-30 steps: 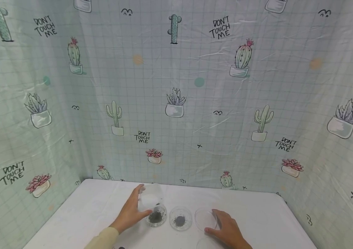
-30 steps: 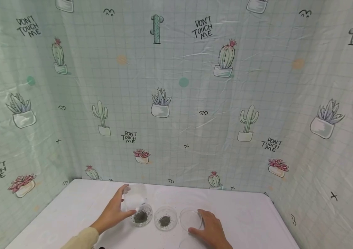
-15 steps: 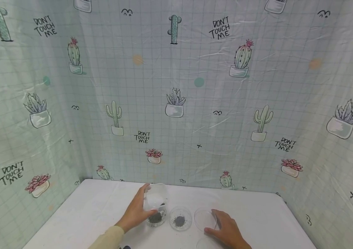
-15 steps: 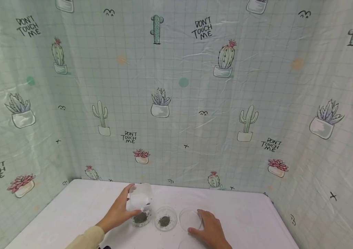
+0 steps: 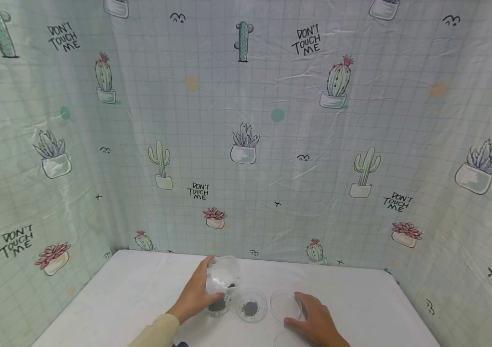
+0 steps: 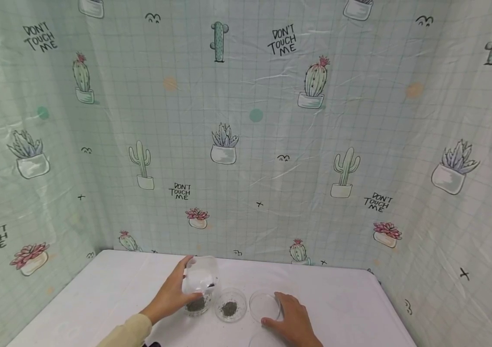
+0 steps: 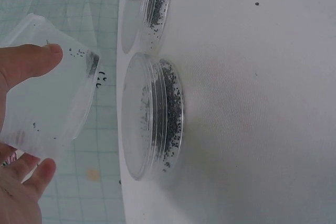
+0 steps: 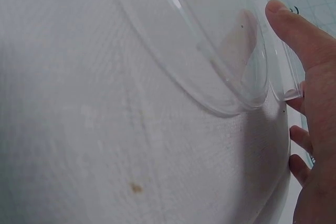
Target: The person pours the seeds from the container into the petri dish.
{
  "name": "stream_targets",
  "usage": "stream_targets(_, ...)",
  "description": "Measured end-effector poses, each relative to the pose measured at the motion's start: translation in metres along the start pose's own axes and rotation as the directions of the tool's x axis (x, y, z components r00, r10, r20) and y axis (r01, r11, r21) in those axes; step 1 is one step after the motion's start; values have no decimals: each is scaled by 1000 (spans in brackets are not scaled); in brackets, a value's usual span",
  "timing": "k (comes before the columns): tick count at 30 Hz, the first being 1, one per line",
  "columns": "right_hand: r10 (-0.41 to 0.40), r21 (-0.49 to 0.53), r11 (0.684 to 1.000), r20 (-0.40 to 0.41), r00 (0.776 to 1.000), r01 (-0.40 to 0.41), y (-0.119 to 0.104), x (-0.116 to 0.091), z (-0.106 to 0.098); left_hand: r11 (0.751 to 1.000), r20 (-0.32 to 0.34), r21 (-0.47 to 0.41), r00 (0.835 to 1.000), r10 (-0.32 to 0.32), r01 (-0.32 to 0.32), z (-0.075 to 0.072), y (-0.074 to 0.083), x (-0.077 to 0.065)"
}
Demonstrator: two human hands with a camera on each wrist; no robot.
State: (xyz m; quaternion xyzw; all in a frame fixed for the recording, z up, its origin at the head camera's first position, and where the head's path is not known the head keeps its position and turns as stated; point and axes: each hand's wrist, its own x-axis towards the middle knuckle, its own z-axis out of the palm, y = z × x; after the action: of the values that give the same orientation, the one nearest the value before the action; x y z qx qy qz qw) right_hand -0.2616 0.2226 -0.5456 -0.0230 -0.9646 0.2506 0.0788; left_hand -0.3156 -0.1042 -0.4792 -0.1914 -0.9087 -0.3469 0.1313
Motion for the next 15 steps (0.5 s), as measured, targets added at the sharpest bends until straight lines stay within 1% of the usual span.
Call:
stream_targets(9,-20,1,1000,-21,1000,20,2,0,1,999,10,9,999,33,-33,5,5,2)
stream_targets(15,-10,1,1000,-7,1000,10,1,1,1,999,11,17,999,51,-51,10,9,4)
